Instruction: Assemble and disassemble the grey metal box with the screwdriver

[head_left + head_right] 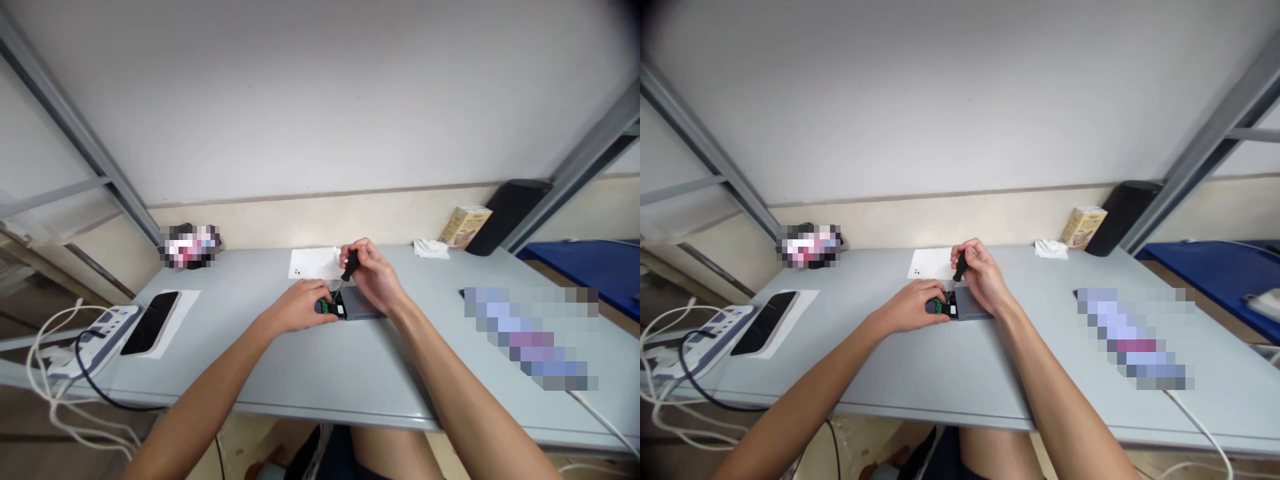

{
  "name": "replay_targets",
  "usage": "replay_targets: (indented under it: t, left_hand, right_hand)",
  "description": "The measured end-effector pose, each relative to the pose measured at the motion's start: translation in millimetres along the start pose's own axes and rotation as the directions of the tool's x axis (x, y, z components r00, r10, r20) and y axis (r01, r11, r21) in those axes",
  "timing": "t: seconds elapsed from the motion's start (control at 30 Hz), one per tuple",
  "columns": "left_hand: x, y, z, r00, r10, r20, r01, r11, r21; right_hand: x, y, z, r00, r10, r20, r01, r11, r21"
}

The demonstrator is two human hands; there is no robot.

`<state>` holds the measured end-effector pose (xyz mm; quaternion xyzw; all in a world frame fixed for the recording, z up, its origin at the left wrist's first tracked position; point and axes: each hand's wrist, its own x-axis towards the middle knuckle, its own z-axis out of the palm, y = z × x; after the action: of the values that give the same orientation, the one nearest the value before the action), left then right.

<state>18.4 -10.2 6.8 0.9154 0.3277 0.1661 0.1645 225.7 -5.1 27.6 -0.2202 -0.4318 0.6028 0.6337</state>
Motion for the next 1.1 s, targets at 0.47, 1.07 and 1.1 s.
replay_targets:
  t: [0.47, 1.07, 1.1]
  left_hand:
    - [-0.5, -0.6, -0.3, 1.0, 0.013, -0.018, -0.014, 0.999, -0.049]
    - [-1.6, -1.6, -1.3, 1.0, -0.002, -0.014, 0.001, 0.999, -0.044]
    - [-1.6, -1.7, -1.1, 1.0, -0.002, -0.014, 0.001, 0.999, -0.044]
  right_hand:
    - [-3.4, 1.8, 9.7, 1.0, 0.007, 0.025, -0.009, 0.998, 0.056]
    - [2.8, 13.6, 2.1, 0.994, -0.063, -0.092, 0.057, 0.996, -0.064]
    - [2.3, 13.1, 2.3, 0.994, -0.068, -0.087, 0.062, 0.996, -0.063]
